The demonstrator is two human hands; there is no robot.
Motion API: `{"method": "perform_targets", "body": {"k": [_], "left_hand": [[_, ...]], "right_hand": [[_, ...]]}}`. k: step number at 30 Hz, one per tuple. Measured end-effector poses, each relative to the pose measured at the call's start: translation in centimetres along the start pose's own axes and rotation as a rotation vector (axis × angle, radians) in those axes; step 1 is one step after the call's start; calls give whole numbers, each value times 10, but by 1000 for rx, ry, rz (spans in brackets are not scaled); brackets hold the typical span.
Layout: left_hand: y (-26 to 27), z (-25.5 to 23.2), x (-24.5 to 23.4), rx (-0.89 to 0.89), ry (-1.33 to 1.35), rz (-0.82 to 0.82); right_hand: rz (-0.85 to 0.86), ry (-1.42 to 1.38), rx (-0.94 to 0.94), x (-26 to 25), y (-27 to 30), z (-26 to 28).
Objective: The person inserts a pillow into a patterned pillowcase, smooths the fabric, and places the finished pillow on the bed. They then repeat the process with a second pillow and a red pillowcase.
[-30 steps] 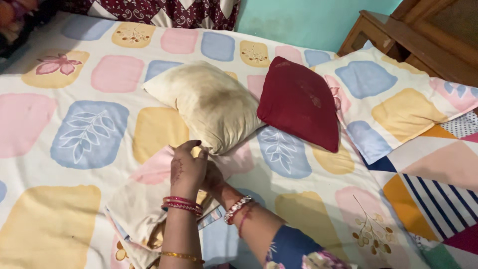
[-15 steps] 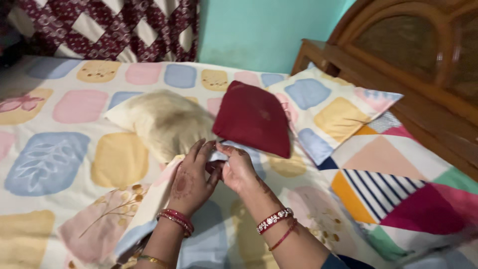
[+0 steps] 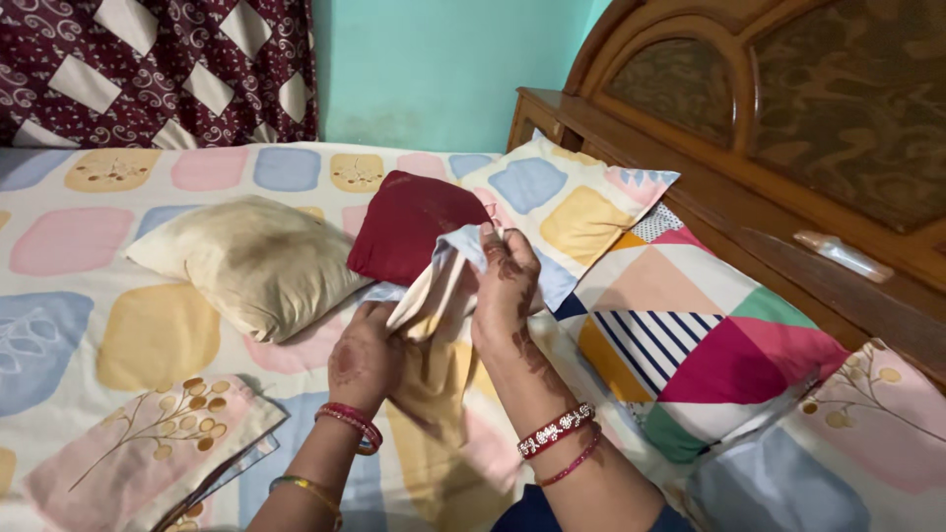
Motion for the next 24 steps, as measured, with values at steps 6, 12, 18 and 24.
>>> {"method": "perform_targets", "body": {"k": [6,12,18,24], "left_hand": [[-4,59,14,-175,56,66],[-5,93,19,-346,302,217],[0,74,8,-411,513,521],[1,54,-7,-383,214,414]], "right_hand": [[34,68,-177,-9,-5,4],[182,300,-164,-11,-17,-19],[164,349,-367,-18,-28,-23],[143,513,-721,18,-65,-46]]}}
Point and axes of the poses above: each hand's wrist, its own y-axis away from the middle knuckle, its own x-axis out of the palm, z = x × y, the point moved 3 cm from there along -y, towards the middle knuckle, and after that the axes turned 3 degrees about -z, right-handed, at the moved point
